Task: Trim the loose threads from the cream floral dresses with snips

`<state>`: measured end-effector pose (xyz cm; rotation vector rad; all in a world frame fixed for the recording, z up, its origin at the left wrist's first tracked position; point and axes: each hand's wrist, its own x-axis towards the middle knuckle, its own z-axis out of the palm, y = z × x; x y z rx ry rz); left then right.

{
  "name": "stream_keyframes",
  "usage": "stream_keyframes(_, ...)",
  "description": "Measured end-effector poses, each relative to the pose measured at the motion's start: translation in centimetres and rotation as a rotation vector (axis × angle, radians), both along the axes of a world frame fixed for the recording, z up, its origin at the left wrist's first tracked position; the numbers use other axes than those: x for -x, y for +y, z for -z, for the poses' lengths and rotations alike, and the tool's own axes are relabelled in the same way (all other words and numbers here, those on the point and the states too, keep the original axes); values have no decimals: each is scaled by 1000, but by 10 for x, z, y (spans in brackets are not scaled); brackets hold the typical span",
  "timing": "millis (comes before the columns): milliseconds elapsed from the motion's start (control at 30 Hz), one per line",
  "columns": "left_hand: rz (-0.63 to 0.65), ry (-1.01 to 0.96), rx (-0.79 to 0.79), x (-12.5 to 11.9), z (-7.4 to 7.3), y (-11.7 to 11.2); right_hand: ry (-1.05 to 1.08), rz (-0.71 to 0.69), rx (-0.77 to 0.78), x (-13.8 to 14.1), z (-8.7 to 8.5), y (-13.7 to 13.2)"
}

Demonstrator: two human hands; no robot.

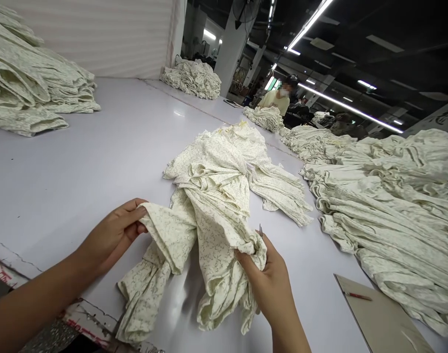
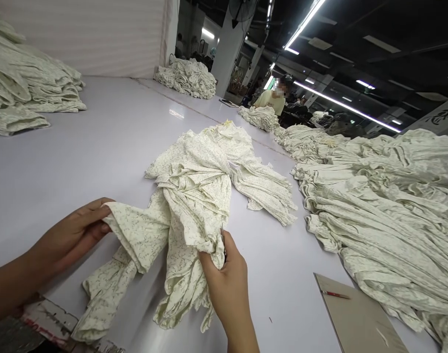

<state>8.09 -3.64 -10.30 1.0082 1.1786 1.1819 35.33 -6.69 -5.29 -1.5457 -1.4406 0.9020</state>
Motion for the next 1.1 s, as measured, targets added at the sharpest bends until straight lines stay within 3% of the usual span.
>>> stream_keyframes(167, 71, -127, 4, -6, -8, 7, -40, 41, 5, -6, -6, 4)
stream_keyframes(267, 251, -136, -13, -32, -22, 1, -41, 62, -43, 3, -7, 2)
stream_keyframes(400, 525, -129, 7, -69, -25, -4, -89, -4, -1, 32, 11, -10)
stream_keyframes(500, 599, -56, -8, -68, -18, 0, -268, 43, 45, 42, 26, -16)
stream_keyframes(700, 318, 406, -4, -19, -1, 2, -155, -5, 18, 27, 28, -6)
stream_keyframes(800, 287, 716, -15, -15, 12, -8, -129, -49, 20, 25, 23, -3)
stream_keyframes(900, 259, 796, -94, -20, 19, -12, -125, -46, 28, 24, 22, -6)
stream_keyframes(1000, 243, 765, -146, -15, 10, -6, -120, -20, 2, 20, 20, -8)
stream_keyframes(1100, 217, 708, -170, -9, -11, 7, -179, -2, -20, 10, 7, -4)
